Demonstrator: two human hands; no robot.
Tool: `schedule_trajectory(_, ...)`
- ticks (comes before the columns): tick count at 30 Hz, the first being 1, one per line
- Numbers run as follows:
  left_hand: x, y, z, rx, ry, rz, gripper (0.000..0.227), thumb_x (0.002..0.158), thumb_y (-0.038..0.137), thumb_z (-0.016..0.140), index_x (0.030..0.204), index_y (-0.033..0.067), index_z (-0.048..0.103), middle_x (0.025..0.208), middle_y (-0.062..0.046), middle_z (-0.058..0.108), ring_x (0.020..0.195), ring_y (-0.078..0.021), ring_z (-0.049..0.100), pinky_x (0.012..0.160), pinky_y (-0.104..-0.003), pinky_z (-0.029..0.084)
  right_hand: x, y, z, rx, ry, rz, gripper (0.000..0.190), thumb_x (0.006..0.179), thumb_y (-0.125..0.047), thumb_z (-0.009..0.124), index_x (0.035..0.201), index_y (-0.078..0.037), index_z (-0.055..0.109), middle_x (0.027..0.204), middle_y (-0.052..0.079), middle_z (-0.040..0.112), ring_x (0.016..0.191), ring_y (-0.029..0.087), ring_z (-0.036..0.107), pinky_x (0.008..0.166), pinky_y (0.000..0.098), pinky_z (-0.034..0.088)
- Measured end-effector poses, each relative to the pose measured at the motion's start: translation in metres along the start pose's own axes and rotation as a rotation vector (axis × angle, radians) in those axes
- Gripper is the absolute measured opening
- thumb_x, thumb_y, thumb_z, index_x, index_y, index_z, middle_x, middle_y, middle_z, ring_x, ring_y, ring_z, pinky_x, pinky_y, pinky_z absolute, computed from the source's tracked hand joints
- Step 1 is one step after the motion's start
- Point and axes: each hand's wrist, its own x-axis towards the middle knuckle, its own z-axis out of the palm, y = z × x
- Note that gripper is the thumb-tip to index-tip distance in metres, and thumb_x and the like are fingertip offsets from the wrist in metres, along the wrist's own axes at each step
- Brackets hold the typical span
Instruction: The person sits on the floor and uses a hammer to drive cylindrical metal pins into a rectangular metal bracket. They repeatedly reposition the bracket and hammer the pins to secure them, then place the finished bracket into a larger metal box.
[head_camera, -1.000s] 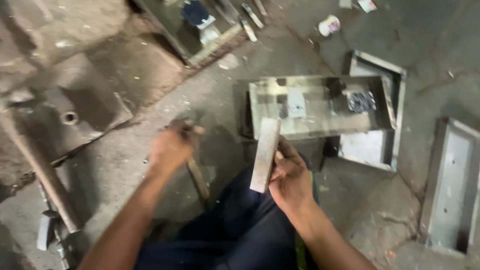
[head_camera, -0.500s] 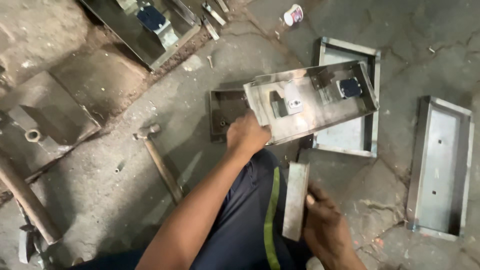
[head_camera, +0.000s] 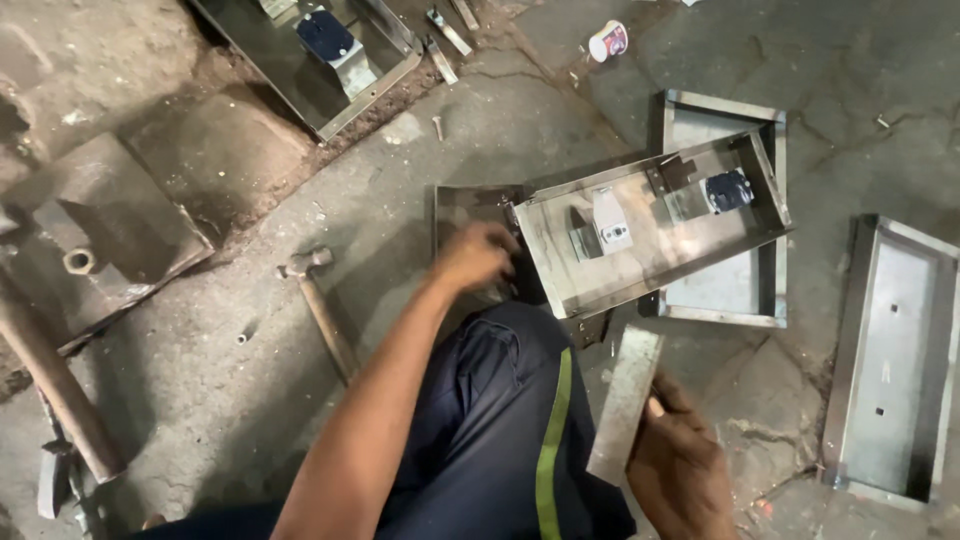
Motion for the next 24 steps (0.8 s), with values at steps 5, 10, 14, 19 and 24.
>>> schedule_trajectory(5, 0.004, 0.007, -0.004, 0.512, 0.336, 0.109, 0.041, 0.084, 0.023, 0.071, 0.123, 0.0117, 0.066, 0.108, -0.02, 0.073, 0.105, -0.0403, 0.069, 0.09, -0.05, 0.054, 0.009, 0.001, 0.005, -0.047, 0.075, 0.002, 0.05, 0.094, -0.011, 0.052, 0.143, 0.0, 0.052, 0.131, 0.014, 0.065, 0.122, 0.03, 0.06, 0.103, 0.0463, 0.044)
schedule_trajectory(10, 0.025, 0.016, -0.008, 0.605, 0.179, 0.17, 0.084, 0.069, 0.012, 0.07, 0.149, 0.0158, 0.045, 0.108, -0.024, 0.07, 0.099, -0.0436, 0.067, 0.085, -0.051, 0.054, 0.018, 0.004, 0.001, -0.024, 0.059, -0.027, 0.051, 0.093, -0.011, 0.053, 0.143, 0.001, 0.053, 0.132, 0.015, 0.065, 0.122, 0.031, 0.061, 0.103, 0.0477, 0.044)
schedule_trajectory(14, 0.044, 0.005, -0.011, 0.629, 0.189, 0.305, 0.076, 0.068, 0.013, 0.071, 0.141, 0.0123, 0.051, 0.11, -0.023, 0.07, 0.099, -0.0439, 0.068, 0.084, -0.052, 0.054, 0.027, 0.007, -0.005, -0.002, 0.029, -0.005, 0.049, 0.092, -0.011, 0.055, 0.14, 0.001, 0.054, 0.129, 0.018, 0.067, 0.119, 0.033, 0.063, 0.101, 0.0499, 0.047)
schedule_trajectory(19, 0.052, -0.005, -0.009, 0.599, 0.164, 0.309, 0.07, 0.067, 0.017, 0.072, 0.135, 0.0136, 0.056, 0.112, -0.022, 0.071, 0.1, -0.0439, 0.068, 0.082, -0.053, 0.055, 0.036, 0.015, -0.014, 0.051, 0.043, 0.029, 0.047, 0.093, -0.009, 0.058, 0.139, -0.001, 0.056, 0.126, 0.017, 0.068, 0.116, 0.032, 0.064, 0.098, 0.0493, 0.049)
schedule_trajectory(24, 0.05, -0.002, 0.001, 0.699, 0.251, 0.225, 0.072, 0.069, 0.021, 0.074, 0.135, 0.0038, 0.054, 0.11, -0.026, 0.069, 0.094, -0.0459, 0.069, 0.08, -0.053, 0.056, 0.047, 0.024, -0.02, 0.063, 0.009, 0.026, 0.05, 0.091, -0.01, 0.061, 0.141, -0.002, 0.059, 0.124, 0.014, 0.069, 0.114, 0.03, 0.065, 0.095, 0.0471, 0.049)
